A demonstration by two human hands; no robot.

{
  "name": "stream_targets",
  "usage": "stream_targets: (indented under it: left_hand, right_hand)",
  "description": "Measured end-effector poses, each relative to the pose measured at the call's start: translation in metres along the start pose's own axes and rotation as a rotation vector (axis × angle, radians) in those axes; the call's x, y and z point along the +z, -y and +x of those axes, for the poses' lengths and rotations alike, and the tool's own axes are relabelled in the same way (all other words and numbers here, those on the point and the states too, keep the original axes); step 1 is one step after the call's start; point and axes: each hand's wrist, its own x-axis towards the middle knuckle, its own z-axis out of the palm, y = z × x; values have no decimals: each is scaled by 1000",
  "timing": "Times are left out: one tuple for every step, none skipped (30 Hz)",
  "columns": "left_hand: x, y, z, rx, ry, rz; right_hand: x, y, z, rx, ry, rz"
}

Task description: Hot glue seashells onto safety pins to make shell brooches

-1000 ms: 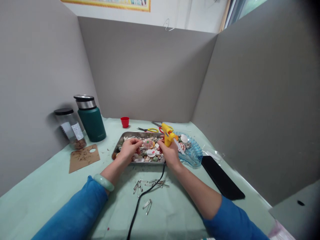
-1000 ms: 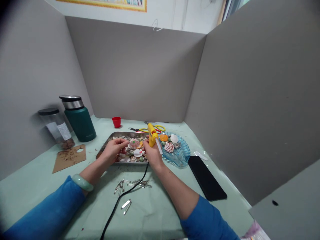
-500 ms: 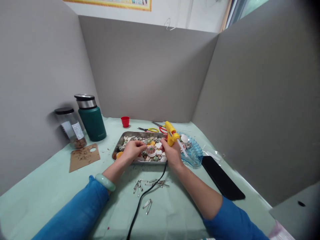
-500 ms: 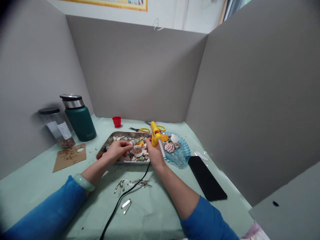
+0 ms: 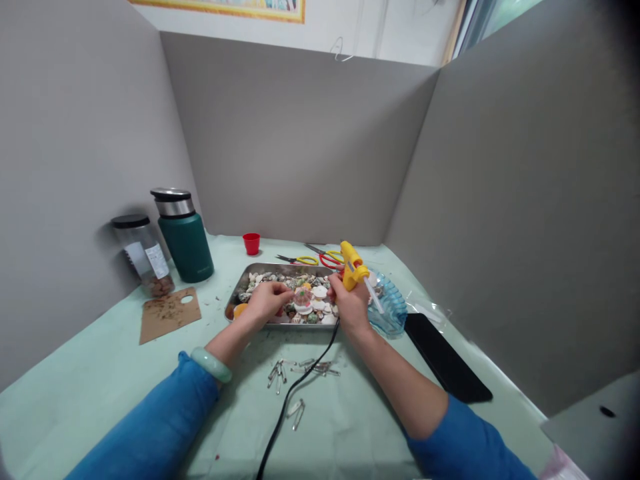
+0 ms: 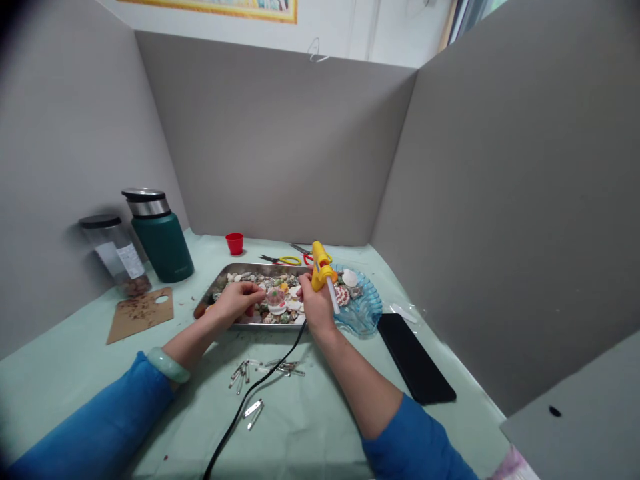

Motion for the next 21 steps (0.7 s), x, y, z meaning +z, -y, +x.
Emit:
stream_targets:
  left_hand:
    - [0,-1,-1,-7,-7,-4]
    - [0,-2,-1,-13,-11,-7]
    - [0,-3,-2,-15,-13,-10]
    - [0,-4,-3,-14,-15,-12]
    - [0,-5,-3,-12,-18,-14]
    - [0,-5,-4,-9,-20,-15]
    - [0,-6,-5,-7,-20,-15]
    - [-1,-6,-5,-5,-19,-16]
    - [-1,-7,-5,-3,-18,-14]
    - [-1,-7,-5,-2,-18,-13]
    - [-1,-7,-5,-1,-20,-10]
    - [-1,-8,-5,0,-22,-8]
    - [-1,-8,-5,0,-22,-6]
    - [-1,-8,-5,1,-22,-3]
    - [-1,-8,-5,1,-19,-2]
    - [-1,-8,-5,2,-15,-2]
    - [-1,-7,-5,3,-10,-2]
    - [-1,-7,-4,5,-1,-4]
    - [-1,-6,-4,10,13,-7]
    - [0,-5,-3,17,30,-10]
    - [0,-4,-2,26,49,-13]
  right_hand:
    - [0,-1,0,1,5,-3]
    - [0,-2,0,3,12,-7]
    - [0,-2,-1,4,21,-13]
    - [0,-3,-1,6,31,-19]
    - [0,-4,-2,8,40,-26]
    - [1,-5,-2,9,47,-33]
    - [1,-5,-2,11,51,-40]
    - [1,-5,-2,13,54,-46]
    - [1,-5,-2,16,56,-52]
    - [2,-5,-2,20,57,-57]
    - [2,-5,-3,24,58,-62]
    - [2,-5,-3,28,58,-68]
    - [2,-4,-3,31,57,-73]
    - [2,-4,-3,34,56,-78]
    - [2,-4,-3,37,56,-83]
    - [2,-4,-3,39,57,-89]
    - [2,-4,-3,41,60,-95]
    - [2,-3,-3,44,64,-101]
    - [2,-3,-3,48,68,-108]
    - [1,-3,-3,53,73,-113]
    - [1,-3,-3,59,79,-118]
